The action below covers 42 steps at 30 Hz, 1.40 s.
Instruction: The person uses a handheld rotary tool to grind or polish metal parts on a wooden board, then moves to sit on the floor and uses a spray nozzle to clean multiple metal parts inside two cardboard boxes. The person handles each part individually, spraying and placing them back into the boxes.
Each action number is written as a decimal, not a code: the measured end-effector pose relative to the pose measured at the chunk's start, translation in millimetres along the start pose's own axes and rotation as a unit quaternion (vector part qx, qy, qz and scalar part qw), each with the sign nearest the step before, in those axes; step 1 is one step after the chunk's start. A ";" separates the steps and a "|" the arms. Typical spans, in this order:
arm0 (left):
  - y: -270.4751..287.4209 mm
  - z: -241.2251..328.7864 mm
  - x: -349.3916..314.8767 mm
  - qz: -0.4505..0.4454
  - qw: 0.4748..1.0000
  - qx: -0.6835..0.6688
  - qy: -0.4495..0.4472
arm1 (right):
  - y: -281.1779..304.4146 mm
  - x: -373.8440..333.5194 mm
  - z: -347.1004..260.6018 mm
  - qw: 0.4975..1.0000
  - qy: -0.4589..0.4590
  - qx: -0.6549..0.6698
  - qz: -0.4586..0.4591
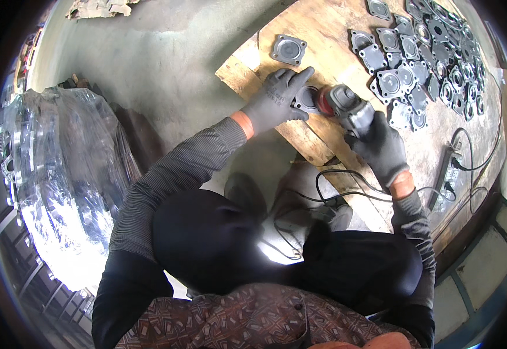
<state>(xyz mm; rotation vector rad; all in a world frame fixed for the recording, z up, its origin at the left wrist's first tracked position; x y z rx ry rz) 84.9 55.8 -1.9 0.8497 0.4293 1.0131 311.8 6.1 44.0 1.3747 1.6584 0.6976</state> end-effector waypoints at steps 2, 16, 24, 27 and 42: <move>1.6 2.1 -0.4 0.009 1.000 0.015 -0.014 | 0.4 -0.5 0.2 1.000 0.006 0.015 0.000; -0.4 1.8 -0.3 -0.009 1.000 0.020 0.000 | 6.5 -0.5 4.7 1.000 0.014 0.004 0.017; 5.0 6.3 -0.8 0.016 0.999 0.044 -0.012 | 7.6 -6.4 10.9 0.999 0.009 0.046 0.012; 0.8 12.9 -2.1 -0.038 0.988 0.142 0.052 | 22.3 -26.8 36.6 0.995 -0.068 0.065 0.023; -36.2 58.1 22.8 -0.208 0.928 0.160 -0.264 | 42.1 -49.8 61.2 0.970 -0.111 0.205 0.068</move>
Point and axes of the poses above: each hand's wrist, its own x-axis towards the middle knuckle, its own y-axis out of the back of the hand, z = x × y, the point moved 10 cm from there along x, towards the middle knuckle, and after that the axes turned 8 degrees about z, right-handed, at the moved point
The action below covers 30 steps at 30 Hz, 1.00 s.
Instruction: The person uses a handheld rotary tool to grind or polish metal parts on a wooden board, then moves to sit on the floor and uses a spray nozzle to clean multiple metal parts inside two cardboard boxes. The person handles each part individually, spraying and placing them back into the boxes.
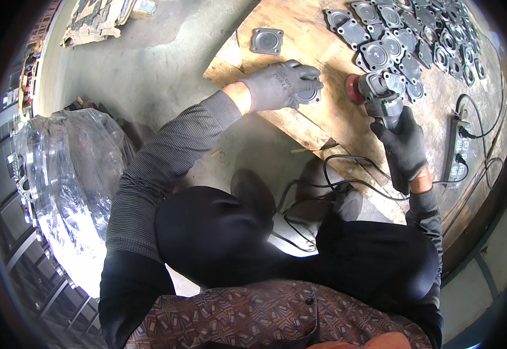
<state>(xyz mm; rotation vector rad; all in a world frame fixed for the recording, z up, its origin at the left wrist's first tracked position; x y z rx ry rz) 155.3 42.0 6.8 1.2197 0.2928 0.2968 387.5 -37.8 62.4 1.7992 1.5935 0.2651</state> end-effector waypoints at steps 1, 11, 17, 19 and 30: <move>7.7 -3.2 -0.5 0.036 0.996 -0.016 0.076 | 0.2 -0.2 2.2 1.000 -0.004 -0.005 0.002; 11.3 -19.6 -37.2 0.094 0.938 -0.178 0.282 | -14.0 0.5 0.0 0.994 0.027 -0.104 -0.011; 6.6 -18.9 -43.1 0.123 0.939 -0.170 0.271 | -36.6 -9.1 -7.0 0.981 0.075 -0.171 -0.047; 6.0 -20.7 -43.1 0.123 0.938 -0.185 0.265 | -43.2 -11.0 -9.1 0.976 0.086 -0.190 -0.057; 2.4 -25.1 -46.5 0.171 0.932 -0.204 0.247 | -48.3 7.7 -28.8 0.969 0.105 -0.220 -0.045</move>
Point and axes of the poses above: each hand's wrist, its own x-axis towards the middle knuckle, its own y-axis out of the back of the hand, z = x × y, the point moved 10 cm from there along x, towards the middle knuckle, and after that the axes turned 8 degrees about z, right-handed, at the moved point
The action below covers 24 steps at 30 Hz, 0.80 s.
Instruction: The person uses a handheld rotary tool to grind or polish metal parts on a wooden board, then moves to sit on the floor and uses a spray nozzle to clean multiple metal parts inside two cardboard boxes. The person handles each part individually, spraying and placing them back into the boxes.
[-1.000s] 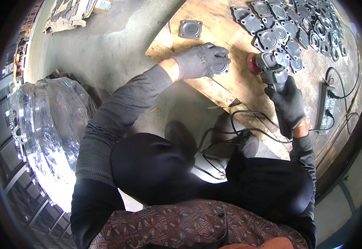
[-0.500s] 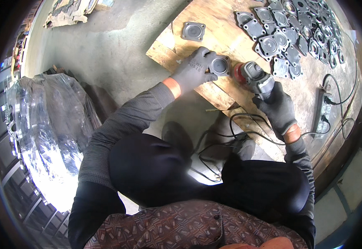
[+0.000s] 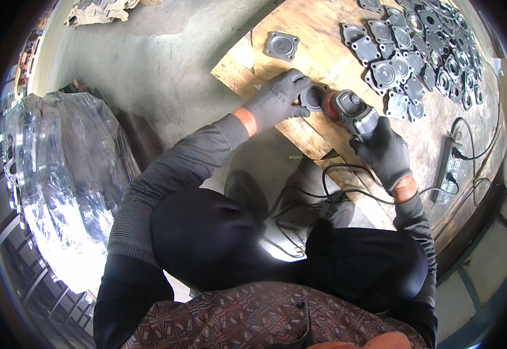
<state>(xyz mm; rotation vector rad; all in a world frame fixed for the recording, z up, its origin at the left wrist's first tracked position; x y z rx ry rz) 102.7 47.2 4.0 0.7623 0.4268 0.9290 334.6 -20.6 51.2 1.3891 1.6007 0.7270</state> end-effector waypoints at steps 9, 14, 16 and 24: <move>2.1 -0.7 2.3 0.016 1.000 -0.009 -0.007 | -6.5 13.3 -1.3 1.000 -0.015 -0.007 -0.016; 0.6 -7.3 2.5 0.028 0.999 -0.037 0.006 | -4.5 22.0 -9.7 0.999 -0.002 0.031 -0.007; 5.3 -5.8 1.8 0.059 0.997 -0.041 -0.001 | -5.8 21.5 -15.2 1.000 0.010 0.028 -0.008; 6.3 -6.6 -1.6 0.041 0.998 -0.028 0.027 | -14.2 28.1 -27.7 1.000 0.019 0.013 -0.021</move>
Point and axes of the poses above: each hand's wrist, its own x-axis towards the middle knuckle, its own y-axis out of the back of the hand, z = x × y, the point moved 10 cm from there along x, towards the middle knuckle, and after that the axes turned 8 degrees about z, right-handed, at the moved point
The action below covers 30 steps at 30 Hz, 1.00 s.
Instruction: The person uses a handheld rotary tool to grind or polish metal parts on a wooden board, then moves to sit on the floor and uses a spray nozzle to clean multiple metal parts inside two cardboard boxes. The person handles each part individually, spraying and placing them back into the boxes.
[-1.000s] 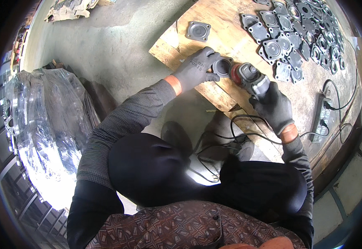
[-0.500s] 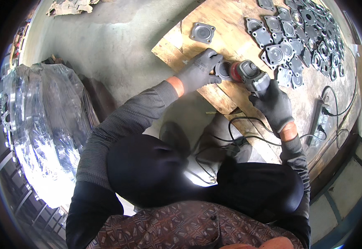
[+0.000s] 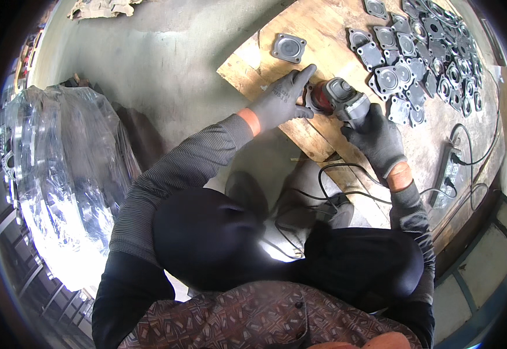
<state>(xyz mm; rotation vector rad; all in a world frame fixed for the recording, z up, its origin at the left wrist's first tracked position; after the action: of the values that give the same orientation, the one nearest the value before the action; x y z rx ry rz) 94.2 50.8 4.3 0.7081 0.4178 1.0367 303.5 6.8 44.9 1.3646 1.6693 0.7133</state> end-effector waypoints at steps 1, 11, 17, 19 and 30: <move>-2.2 -3.0 -0.6 -0.015 1.000 -0.005 0.016 | -1.2 1.8 0.3 1.000 0.001 -0.019 -0.006; -1.8 -6.8 0.4 -0.004 0.999 -0.030 0.038 | 4.1 3.1 -2.3 1.000 0.004 0.008 0.022; -1.2 -9.4 0.5 -0.015 0.998 -0.028 0.062 | 0.0 9.0 0.3 0.999 0.018 -0.020 0.025; -4.2 -11.7 0.5 -0.030 0.996 -0.050 0.074 | 7.5 8.8 7.9 0.998 0.008 0.028 0.048; -6.4 -11.6 4.0 -0.025 0.998 -0.038 0.039 | 13.9 -14.2 21.6 0.998 0.001 0.050 0.026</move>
<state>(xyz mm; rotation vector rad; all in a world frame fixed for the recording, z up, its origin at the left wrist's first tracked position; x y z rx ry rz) 92.8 56.1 -8.4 0.5871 0.4589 1.0307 329.8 -5.2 49.7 1.4826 1.6952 0.6681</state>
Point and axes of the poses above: each hand's wrist, its own x-axis towards the middle knuckle, its own y-axis out of the back of the hand, z = x × y, the point moved 10 cm from there along x, towards the middle knuckle, and after that the axes turned 8 degrees about z, right-handed, at the moved point
